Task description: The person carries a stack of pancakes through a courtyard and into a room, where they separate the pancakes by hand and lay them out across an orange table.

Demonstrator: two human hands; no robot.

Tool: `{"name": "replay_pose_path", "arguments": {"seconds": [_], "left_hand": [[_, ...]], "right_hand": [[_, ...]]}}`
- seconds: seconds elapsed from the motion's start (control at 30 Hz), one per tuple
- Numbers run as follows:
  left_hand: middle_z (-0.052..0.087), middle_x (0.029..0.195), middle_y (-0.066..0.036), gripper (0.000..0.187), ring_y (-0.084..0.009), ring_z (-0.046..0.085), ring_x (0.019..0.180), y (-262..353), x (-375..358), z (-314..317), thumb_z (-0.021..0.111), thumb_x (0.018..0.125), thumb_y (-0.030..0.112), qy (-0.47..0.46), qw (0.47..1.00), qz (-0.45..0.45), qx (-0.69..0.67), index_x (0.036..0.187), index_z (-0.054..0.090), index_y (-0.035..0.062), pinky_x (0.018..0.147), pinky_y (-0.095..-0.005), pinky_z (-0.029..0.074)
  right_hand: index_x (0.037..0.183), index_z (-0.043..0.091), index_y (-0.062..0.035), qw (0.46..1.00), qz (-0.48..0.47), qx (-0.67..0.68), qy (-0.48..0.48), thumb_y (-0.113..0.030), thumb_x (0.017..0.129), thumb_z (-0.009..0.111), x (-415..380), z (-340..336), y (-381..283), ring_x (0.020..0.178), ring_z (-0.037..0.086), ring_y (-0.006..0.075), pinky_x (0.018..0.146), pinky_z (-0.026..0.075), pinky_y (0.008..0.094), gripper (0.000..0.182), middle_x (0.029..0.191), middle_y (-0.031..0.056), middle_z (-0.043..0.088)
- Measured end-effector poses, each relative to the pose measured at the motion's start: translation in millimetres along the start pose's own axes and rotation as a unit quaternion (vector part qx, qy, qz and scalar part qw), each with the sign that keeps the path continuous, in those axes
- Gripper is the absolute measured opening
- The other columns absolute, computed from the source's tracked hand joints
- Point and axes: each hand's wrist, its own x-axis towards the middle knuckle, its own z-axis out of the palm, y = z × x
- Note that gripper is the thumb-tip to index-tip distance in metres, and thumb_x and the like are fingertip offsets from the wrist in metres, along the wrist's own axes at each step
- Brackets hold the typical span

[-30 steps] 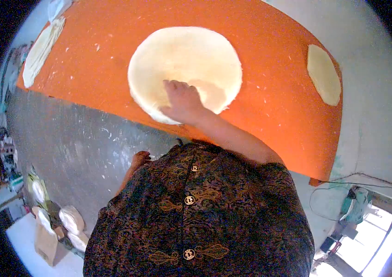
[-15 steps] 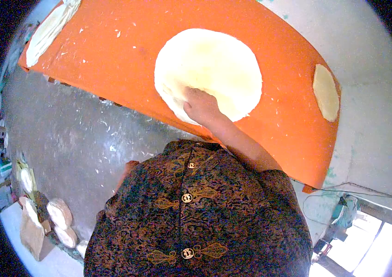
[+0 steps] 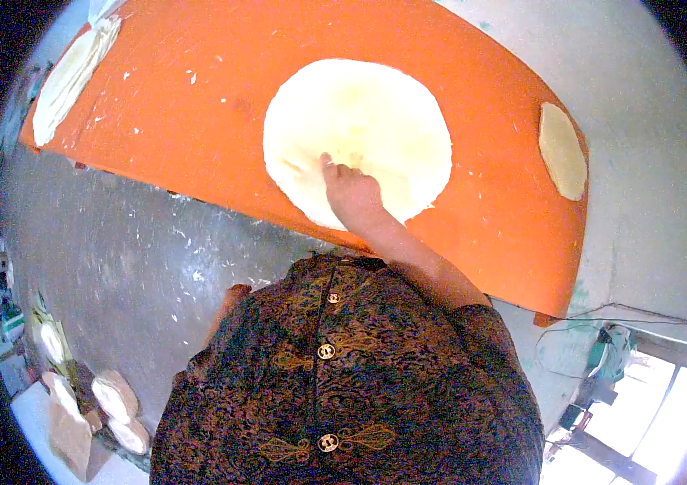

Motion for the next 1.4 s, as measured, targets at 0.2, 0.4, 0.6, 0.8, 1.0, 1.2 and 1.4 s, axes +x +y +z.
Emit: {"name": "replay_pose_path", "arguments": {"seconds": [0.2, 0.4, 0.6, 0.8, 1.0, 1.2, 1.4], "left_hand": [[0.055, 0.068, -0.008, 0.014, -0.0231, 0.055, 0.064, -43, 33, -20, 0.056, 0.073, 0.018, -0.025, 0.910, 0.146, 0.388, 0.078, 0.050, 0.0066, 0.051, -0.0361, 0.042], [0.058, 0.071, -0.009, 0.013, -0.0259, 0.057, 0.068, -41, 50, -36, 0.057, 0.070, 0.015, -0.045, 0.669, 0.351, 0.654, 0.076, 0.051, 0.0058, 0.053, -0.0384, 0.044], [0.058, 0.073, -0.009, 0.014, -0.0261, 0.057, 0.069, -20, 64, -35, 0.058, 0.069, 0.015, -0.073, 0.831, 0.217, 0.507, 0.079, 0.053, 0.0060, 0.055, -0.0383, 0.045], [0.059, 0.075, -0.009, 0.016, -0.0263, 0.058, 0.070, 16, 74, -11, 0.059, 0.068, 0.014, -0.077, 0.838, 0.197, 0.503, 0.082, 0.054, 0.0061, 0.056, -0.0382, 0.046], [0.060, 0.078, -0.010, 0.019, -0.0265, 0.058, 0.071, 36, 80, 7, 0.060, 0.067, 0.013, -0.096, 0.765, 0.309, 0.557, 0.084, 0.055, 0.0062, 0.057, -0.0381, 0.047], [0.061, 0.080, -0.010, 0.023, -0.0258, 0.059, 0.071, 27, 75, 29, 0.061, 0.067, 0.014, -0.127, 0.823, 0.316, 0.454, 0.089, 0.057, 0.0061, 0.059, -0.0371, 0.048], [0.059, 0.079, -0.012, 0.027, -0.0221, 0.059, 0.073, -14, 86, 24, 0.055, 0.077, 0.019, -0.169, 0.730, 0.393, 0.533, 0.096, 0.052, -0.0003, 0.059, -0.0343, 0.049]], "right_hand": [[0.072, 0.053, -0.0023, 0.995, 0.024, 0.044, -0.084, -0.012, 0.072, 0.049, 10, -10, -3, 0.064, 0.059, 0.0258, 0.047, 0.047, 0.0383, 0.011, 0.073, 0.0126, 0.058], [0.071, 0.055, -0.0007, 0.961, 0.168, 0.214, 0.053, -0.022, 0.077, 0.047, 19, -57, 90, 0.067, 0.058, 0.0315, 0.057, 0.047, 0.0372, 0.023, 0.072, 0.0212, 0.058], [0.087, 0.059, 0.0014, 0.685, 0.363, 0.549, 0.312, -0.022, 0.078, 0.057, -62, -131, 222, 0.067, 0.053, 0.0124, 0.059, 0.043, 0.0280, 0.025, 0.075, 0.0034, 0.058], [0.101, 0.054, 0.0040, 0.475, 0.479, 0.497, 0.546, -0.018, 0.077, 0.059, -236, -166, 299, 0.081, 0.055, 0.0190, 0.064, 0.046, 0.0316, 0.034, 0.091, 0.0095, 0.057], [0.107, 0.046, 0.0044, 0.373, 0.610, 0.301, 0.631, -0.019, 0.076, 0.052, -435, -21, 353, 0.080, 0.054, 0.0221, 0.066, 0.046, 0.0319, 0.039, 0.095, 0.0110, 0.055], [0.108, 0.048, 0.0022, 0.548, 0.748, 0.105, 0.360, -0.018, 0.072, 0.059, -371, 4, 308, 0.100, 0.049, 0.0321, 0.085, 0.038, 0.0386, 0.043, 0.109, 0.0209, 0.050], [0.107, 0.050, -0.0045, 0.871, 0.459, 0.082, 0.155, -0.026, 0.073, 0.058, -219, 3, 241, 0.104, 0.047, 0.0306, 0.087, 0.038, 0.0376, 0.041, 0.112, 0.0157, 0.050]]}}
